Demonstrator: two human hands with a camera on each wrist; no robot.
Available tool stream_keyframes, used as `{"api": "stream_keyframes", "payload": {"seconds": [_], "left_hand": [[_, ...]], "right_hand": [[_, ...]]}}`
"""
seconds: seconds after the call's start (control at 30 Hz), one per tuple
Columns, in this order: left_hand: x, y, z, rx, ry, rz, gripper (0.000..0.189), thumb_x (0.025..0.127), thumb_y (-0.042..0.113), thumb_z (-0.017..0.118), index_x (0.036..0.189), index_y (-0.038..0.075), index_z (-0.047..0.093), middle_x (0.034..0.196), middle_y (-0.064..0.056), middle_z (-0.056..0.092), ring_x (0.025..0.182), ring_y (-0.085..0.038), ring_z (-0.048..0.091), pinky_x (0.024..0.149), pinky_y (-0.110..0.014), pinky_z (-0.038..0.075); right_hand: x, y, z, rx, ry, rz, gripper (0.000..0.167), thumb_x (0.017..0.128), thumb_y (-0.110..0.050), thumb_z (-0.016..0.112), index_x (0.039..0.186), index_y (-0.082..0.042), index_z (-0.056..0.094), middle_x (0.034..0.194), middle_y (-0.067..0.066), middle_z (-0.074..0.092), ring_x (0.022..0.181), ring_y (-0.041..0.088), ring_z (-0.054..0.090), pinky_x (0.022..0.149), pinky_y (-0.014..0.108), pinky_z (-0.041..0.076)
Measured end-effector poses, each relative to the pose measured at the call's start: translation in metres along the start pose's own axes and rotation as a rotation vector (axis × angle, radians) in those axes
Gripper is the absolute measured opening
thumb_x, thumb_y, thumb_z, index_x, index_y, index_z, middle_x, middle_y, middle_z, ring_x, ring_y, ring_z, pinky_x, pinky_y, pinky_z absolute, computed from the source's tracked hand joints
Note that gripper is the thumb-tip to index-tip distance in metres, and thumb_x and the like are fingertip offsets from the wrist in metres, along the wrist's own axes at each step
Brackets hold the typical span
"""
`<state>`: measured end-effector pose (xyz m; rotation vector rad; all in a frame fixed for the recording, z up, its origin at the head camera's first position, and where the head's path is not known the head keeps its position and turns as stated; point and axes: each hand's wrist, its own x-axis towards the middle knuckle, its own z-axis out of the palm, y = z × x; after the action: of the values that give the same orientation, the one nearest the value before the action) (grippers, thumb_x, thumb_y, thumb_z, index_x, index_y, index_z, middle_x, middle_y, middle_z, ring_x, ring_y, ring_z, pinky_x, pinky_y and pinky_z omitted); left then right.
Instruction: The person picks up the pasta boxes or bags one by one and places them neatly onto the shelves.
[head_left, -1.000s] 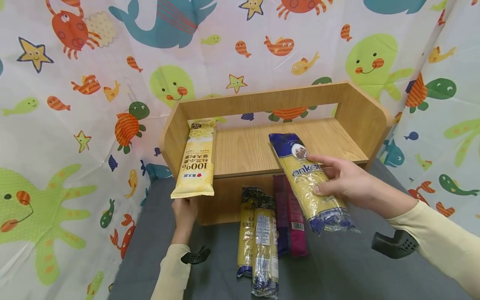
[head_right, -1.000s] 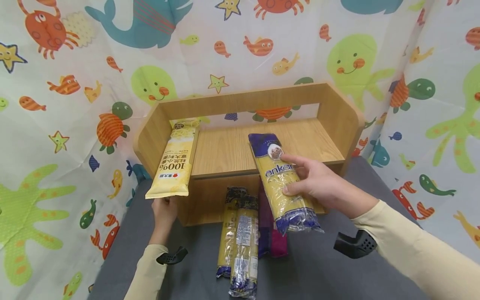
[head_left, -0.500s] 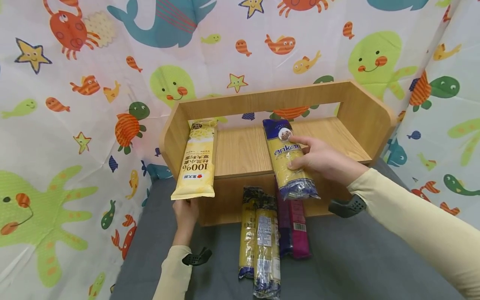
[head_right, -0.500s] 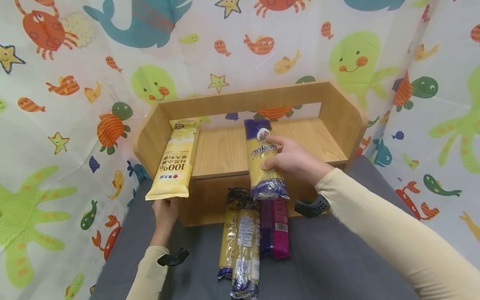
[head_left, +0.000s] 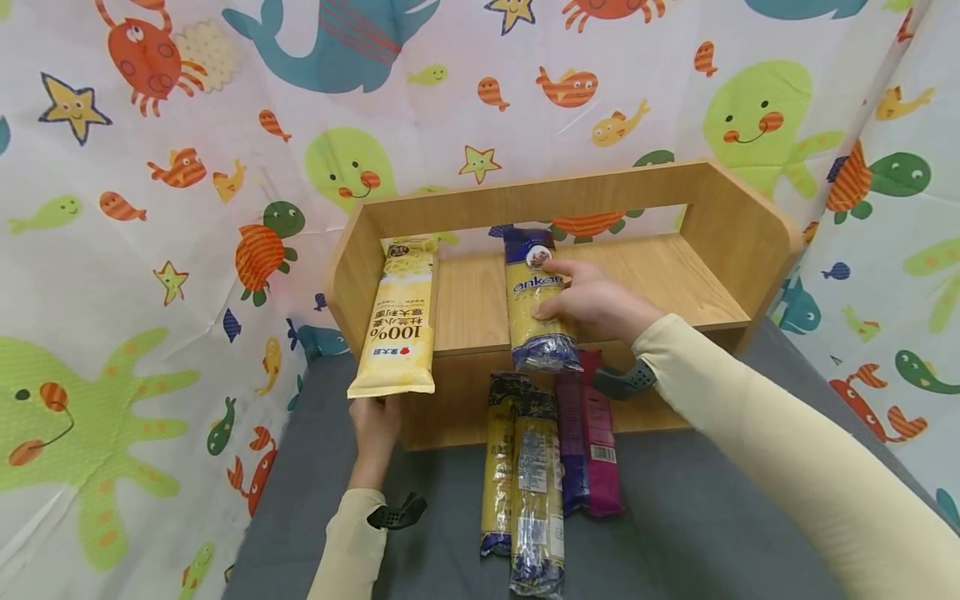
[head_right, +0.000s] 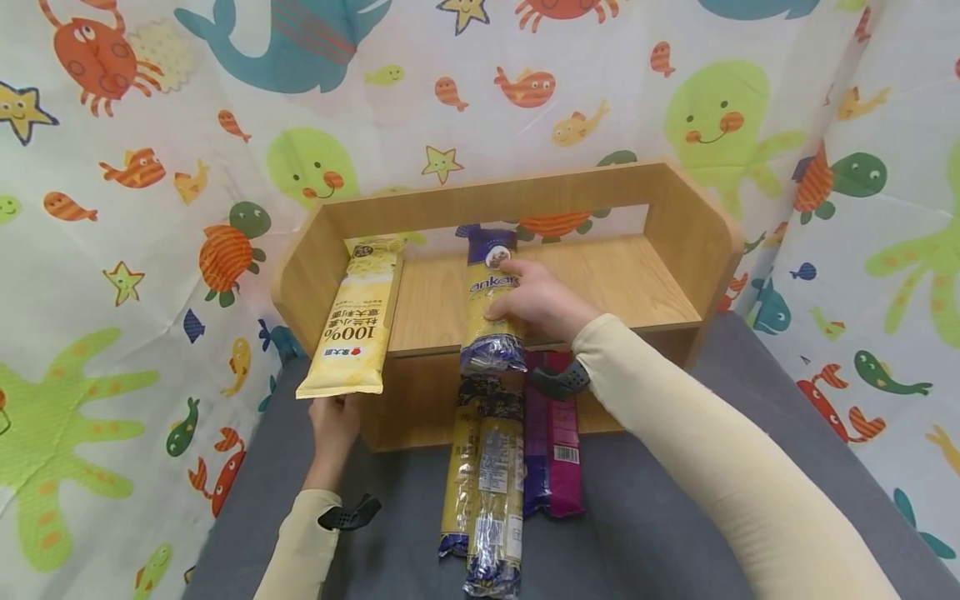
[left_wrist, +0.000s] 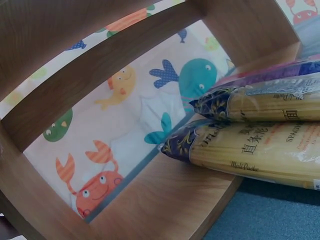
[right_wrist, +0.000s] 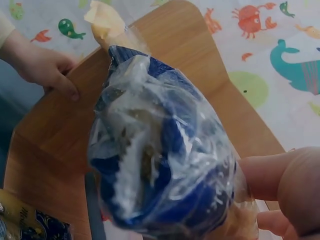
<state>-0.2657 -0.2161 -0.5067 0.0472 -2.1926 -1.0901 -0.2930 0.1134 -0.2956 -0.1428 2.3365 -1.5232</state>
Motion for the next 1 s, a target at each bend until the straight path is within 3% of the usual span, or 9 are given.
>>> {"api": "stream_keyframes", "payload": {"seconds": [0.13, 0.27, 0.4, 0.5, 0.57, 0.77, 0.9, 1.0], "left_hand": [[-0.001, 0.001, 0.001, -0.002, -0.01, -0.002, 0.022, 0.099, 0.006, 0.062, 0.118, -0.004, 0.067, 0.098, -0.028, 0.071, 0.08, -0.04, 0.064, 0.07, -0.054, 0.051], [-0.002, 0.004, 0.002, -0.009, -0.016, -0.001, 0.024, 0.099, 0.007, 0.063, 0.12, -0.004, 0.066, 0.102, -0.028, 0.071, 0.084, -0.041, 0.066, 0.072, -0.057, 0.052], [-0.002, 0.004, 0.002, -0.005, -0.013, 0.005, 0.023, 0.099, 0.005, 0.063, 0.12, -0.005, 0.065, 0.104, -0.029, 0.071, 0.088, -0.043, 0.067, 0.075, -0.058, 0.052], [-0.001, 0.003, 0.002, 0.0, -0.003, 0.006, 0.023, 0.099, 0.003, 0.062, 0.119, -0.005, 0.065, 0.103, -0.029, 0.071, 0.087, -0.043, 0.067, 0.074, -0.058, 0.052], [0.0, 0.001, 0.001, 0.005, 0.004, 0.008, 0.022, 0.099, 0.003, 0.062, 0.118, -0.005, 0.066, 0.102, -0.029, 0.071, 0.085, -0.043, 0.067, 0.073, -0.057, 0.052], [0.002, 0.001, -0.002, 0.0, -0.003, 0.008, 0.022, 0.1, 0.007, 0.062, 0.119, -0.004, 0.066, 0.102, -0.029, 0.071, 0.084, -0.043, 0.066, 0.073, -0.058, 0.052], [0.001, 0.002, -0.003, 0.005, -0.006, -0.007, 0.024, 0.099, 0.006, 0.063, 0.12, -0.004, 0.066, 0.104, -0.029, 0.071, 0.088, -0.044, 0.067, 0.075, -0.058, 0.052], [0.001, 0.002, -0.002, 0.007, -0.006, -0.013, 0.024, 0.098, 0.005, 0.063, 0.12, -0.004, 0.066, 0.105, -0.029, 0.072, 0.089, -0.043, 0.067, 0.075, -0.057, 0.052]], "right_hand": [[0.003, -0.001, 0.006, 0.022, -0.02, -0.011, 0.088, 0.092, -0.004, 0.068, 0.164, -0.012, 0.017, 0.148, 0.027, 0.044, 0.098, 0.026, 0.065, 0.075, 0.03, 0.06], [0.0, -0.001, 0.008, -0.148, 0.015, -0.073, 0.086, 0.093, -0.016, 0.073, 0.162, -0.01, 0.023, 0.142, 0.025, 0.051, 0.095, 0.025, 0.067, 0.074, 0.03, 0.06], [-0.007, -0.001, 0.007, -0.266, 0.034, -0.103, 0.088, 0.093, -0.025, 0.073, 0.163, -0.011, 0.022, 0.145, 0.027, 0.052, 0.112, 0.033, 0.065, 0.088, 0.036, 0.058], [-0.013, -0.001, 0.003, -0.311, 0.044, -0.111, 0.089, 0.093, -0.029, 0.073, 0.163, -0.011, 0.021, 0.155, 0.03, 0.041, 0.136, 0.043, 0.051, 0.108, 0.051, 0.048], [-0.016, 0.001, 0.0, -0.366, 0.051, -0.144, 0.089, 0.092, -0.031, 0.074, 0.162, -0.01, 0.024, 0.159, 0.03, 0.035, 0.143, 0.048, 0.042, 0.114, 0.058, 0.04], [-0.022, 0.013, -0.002, -0.596, 0.026, -0.363, 0.084, 0.088, -0.041, 0.076, 0.156, -0.008, 0.04, 0.152, 0.027, 0.046, 0.134, 0.044, 0.049, 0.11, 0.061, 0.041], [-0.023, 0.023, 0.004, -0.605, -0.006, -0.384, 0.078, 0.089, -0.046, 0.074, 0.154, -0.016, 0.045, 0.162, 0.027, 0.029, 0.146, 0.047, 0.033, 0.114, 0.068, 0.033], [-0.021, 0.029, 0.009, -0.578, -0.003, -0.386, 0.074, 0.089, -0.045, 0.073, 0.153, -0.02, 0.046, 0.166, 0.026, 0.022, 0.149, 0.049, 0.029, 0.114, 0.07, 0.031]]}}
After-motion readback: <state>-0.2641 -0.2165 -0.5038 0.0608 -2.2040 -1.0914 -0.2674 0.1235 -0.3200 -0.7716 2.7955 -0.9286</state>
